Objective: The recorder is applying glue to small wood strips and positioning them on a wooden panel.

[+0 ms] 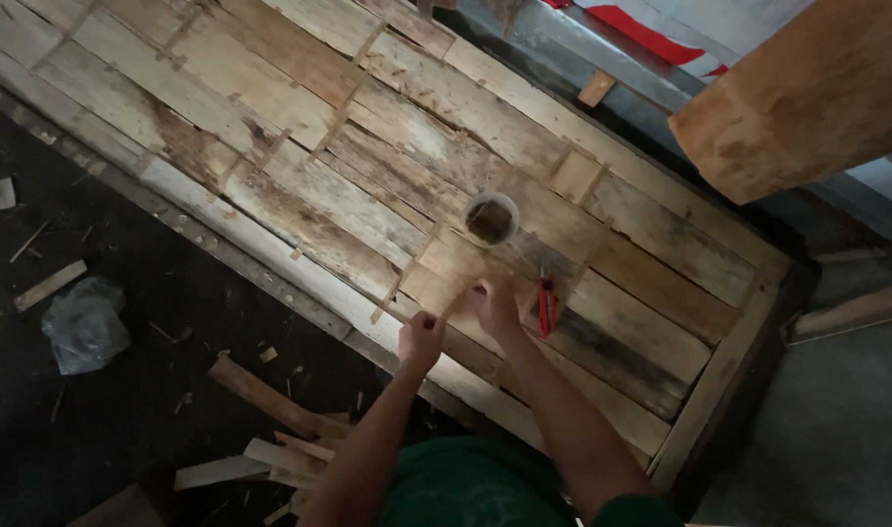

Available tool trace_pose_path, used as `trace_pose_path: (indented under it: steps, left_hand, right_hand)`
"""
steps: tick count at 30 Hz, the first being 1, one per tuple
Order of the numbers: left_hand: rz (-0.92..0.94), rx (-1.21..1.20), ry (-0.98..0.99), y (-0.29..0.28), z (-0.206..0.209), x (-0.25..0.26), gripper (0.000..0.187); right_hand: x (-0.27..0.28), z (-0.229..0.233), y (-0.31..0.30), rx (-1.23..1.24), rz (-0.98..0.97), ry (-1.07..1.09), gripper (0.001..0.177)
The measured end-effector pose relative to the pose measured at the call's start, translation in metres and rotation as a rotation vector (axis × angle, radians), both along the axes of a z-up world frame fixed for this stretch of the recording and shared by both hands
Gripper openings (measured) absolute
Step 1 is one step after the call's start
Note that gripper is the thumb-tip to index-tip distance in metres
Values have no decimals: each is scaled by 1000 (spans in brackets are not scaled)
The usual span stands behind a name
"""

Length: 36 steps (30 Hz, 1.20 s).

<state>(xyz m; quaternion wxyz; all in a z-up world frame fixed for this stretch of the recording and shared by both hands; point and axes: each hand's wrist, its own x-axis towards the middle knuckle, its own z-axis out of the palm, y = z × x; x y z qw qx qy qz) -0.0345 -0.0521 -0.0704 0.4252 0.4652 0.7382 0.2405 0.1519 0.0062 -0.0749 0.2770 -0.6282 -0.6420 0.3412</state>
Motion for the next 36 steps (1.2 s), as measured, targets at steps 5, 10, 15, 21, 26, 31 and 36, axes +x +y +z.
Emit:
trace_pose_path:
  steps: [5,10,15,21,26,31,36]
  left_hand:
    - [3,-24,28,1,-20,0,31]
    - [4,-78,51,7,-13,1,30]
    - [-10,-81,77,9,-15,1,32]
    - [-10,-126,101,11,-18,1,37]
    - [-19,-132,83,13,-12,1,37]
    - [-20,-94,49,15,-10,1,36]
    - [-13,-95,60,14,-24,2,36]
  right_hand:
    - [-1,-7,13,-87,-30,-50,23]
    - [1,-43,19,-54,20,-122,24]
    - [-4,-37,24,-130,-11,-308,24]
    - [-3,-46,26,-162,-26,-252,26]
    - [-6,-34,29,-155,7,-361,26]
    - [-4,-34,32,-201,-5,-317,24]
    - [-4,-37,31,-186,-15,-320,24]
